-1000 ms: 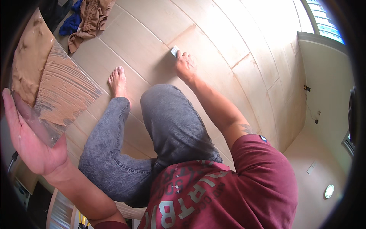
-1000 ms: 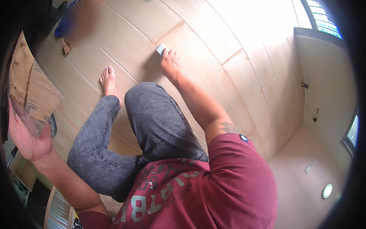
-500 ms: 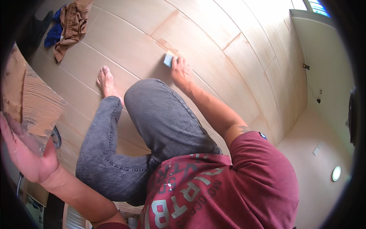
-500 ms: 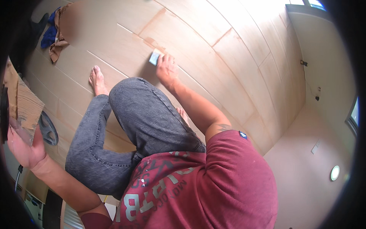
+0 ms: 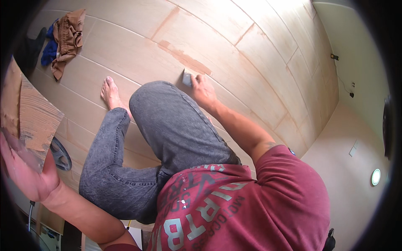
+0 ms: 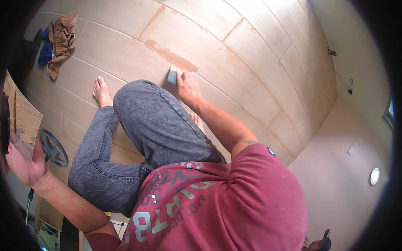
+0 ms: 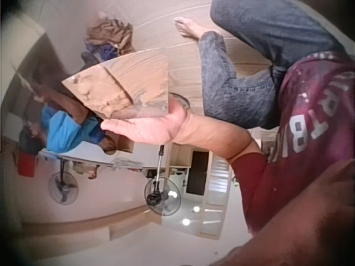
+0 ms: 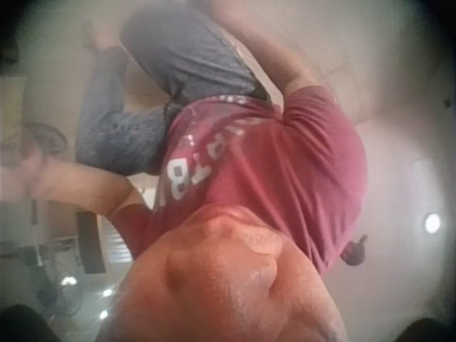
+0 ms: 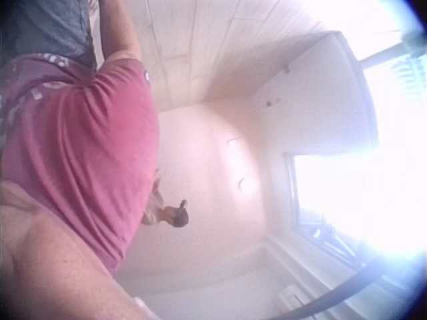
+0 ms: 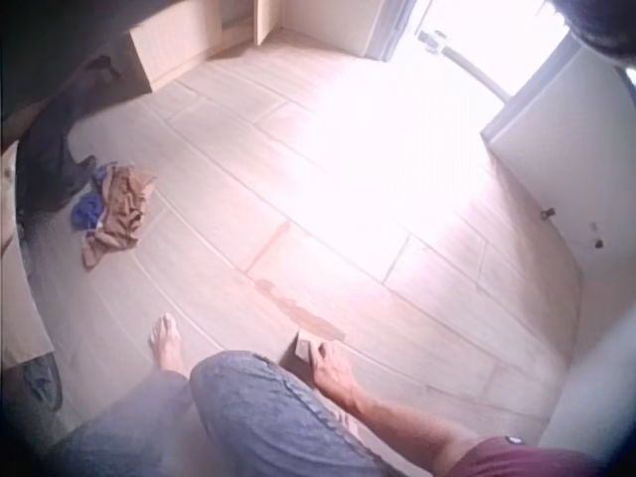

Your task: The person scoops grout from a hawk onto a trowel and applies it to the gaps between floor tiles. They then use a rubber float to press and smooth the grout into the joints, working across multiple tile sections while kneeling.

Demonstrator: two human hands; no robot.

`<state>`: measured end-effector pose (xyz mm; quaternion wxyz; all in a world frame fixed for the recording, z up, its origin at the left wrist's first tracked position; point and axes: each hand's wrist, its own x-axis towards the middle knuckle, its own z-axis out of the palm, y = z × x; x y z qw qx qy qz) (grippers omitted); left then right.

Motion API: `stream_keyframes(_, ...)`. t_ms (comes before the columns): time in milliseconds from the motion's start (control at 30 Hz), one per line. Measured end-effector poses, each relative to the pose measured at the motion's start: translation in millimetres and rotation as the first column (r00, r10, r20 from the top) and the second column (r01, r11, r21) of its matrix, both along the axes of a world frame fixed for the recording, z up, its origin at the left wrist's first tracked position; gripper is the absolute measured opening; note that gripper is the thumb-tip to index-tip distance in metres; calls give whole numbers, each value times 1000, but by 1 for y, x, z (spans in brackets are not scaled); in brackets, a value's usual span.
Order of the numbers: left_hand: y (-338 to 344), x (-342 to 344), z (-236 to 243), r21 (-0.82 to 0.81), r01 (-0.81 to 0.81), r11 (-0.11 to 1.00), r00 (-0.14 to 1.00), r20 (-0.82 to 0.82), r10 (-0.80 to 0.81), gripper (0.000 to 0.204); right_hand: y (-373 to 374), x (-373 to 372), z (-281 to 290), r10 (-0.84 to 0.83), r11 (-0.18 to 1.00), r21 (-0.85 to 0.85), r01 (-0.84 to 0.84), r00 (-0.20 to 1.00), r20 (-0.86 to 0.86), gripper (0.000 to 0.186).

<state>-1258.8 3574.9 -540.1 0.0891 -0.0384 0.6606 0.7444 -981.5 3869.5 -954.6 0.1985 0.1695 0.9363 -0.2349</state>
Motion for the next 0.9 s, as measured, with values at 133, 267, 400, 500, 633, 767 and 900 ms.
stream_keyframes(133,-8,1,-3,-15,-15,1000,1000,-17,15,58,17,16,0,-432,901,5,433,897,91,55)
stream_keyframes(267,-15,1,-4,-30,-30,999,999,-33,29,58,3,-21,-32,-325,945,30,325,946,0,58)
stream_keyframes(400,-21,-1,-5,-50,-48,998,998,-49,46,58,-51,-111,-78,-286,943,142,302,951,-120,58)
stream_keyframes(500,-25,-2,-7,-64,-68,996,996,-59,64,57,-79,-173,-87,-310,942,104,319,946,-94,57)
stream_keyframes(633,-31,-1,-7,-73,-79,994,995,-74,74,57,-101,-242,-49,-501,857,-143,496,865,-1,38)
stream_keyframes(767,-36,3,-4,-73,-89,993,993,-85,82,57,-117,-265,-5,-284,911,-323,257,958,-39,33)
stream_keyframes(900,-41,7,-3,-75,-101,992,991,-91,94,57,-100,-241,-6,-123,991,-79,110,977,-173,38)
